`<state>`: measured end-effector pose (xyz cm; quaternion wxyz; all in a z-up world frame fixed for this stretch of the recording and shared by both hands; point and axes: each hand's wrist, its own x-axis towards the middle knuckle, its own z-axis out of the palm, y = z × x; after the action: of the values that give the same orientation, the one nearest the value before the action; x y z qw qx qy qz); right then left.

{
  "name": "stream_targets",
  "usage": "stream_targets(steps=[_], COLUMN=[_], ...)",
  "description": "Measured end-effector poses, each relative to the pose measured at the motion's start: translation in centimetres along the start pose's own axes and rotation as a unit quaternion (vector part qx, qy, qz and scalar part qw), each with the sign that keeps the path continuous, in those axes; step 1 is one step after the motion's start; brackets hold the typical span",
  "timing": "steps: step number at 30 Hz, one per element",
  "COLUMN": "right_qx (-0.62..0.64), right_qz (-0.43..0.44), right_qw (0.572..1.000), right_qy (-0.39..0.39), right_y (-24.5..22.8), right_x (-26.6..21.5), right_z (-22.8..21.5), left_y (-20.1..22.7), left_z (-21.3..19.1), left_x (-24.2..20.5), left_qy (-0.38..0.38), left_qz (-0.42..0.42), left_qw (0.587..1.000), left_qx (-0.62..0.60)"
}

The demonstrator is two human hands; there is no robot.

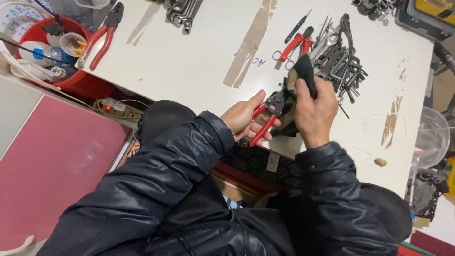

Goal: Cleaning a pair of wire strippers by wiping them thoroughly with a cloth on a workbench.

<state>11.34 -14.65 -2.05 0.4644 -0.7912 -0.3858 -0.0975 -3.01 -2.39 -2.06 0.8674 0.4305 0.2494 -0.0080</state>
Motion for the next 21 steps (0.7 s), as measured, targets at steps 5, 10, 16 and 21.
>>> stream_targets(steps=[5,10,16,21], right_qx=[-0.033,-0.065,0.023,0.028], right_qz=[-0.074,-0.101,0.075,-0.025], right_qw=[0.995,0.992,0.997,0.997], right_qy=[-0.057,-0.033,0.015,-0.067], right_y=[-3.3,-1.1,-3.0,-7.8], right_x=[-3.9,-1.6,0.9,-1.7], right_z=[1.2,1.5,-0.4,-1.4], left_y=[-1.0,-0.4,0.7,-0.7], left_z=[-1.4,-0.7,-0.7,-1.7], left_x=[2.9,1.5,0.5,2.6], left_qy=[0.048,0.018,-0.023,0.011], left_qz=[-0.006,0.002,0.013,0.031], left_qw=[0.999,1.000,1.000,0.998], left_qx=[0.019,0.021,0.008,-0.049])
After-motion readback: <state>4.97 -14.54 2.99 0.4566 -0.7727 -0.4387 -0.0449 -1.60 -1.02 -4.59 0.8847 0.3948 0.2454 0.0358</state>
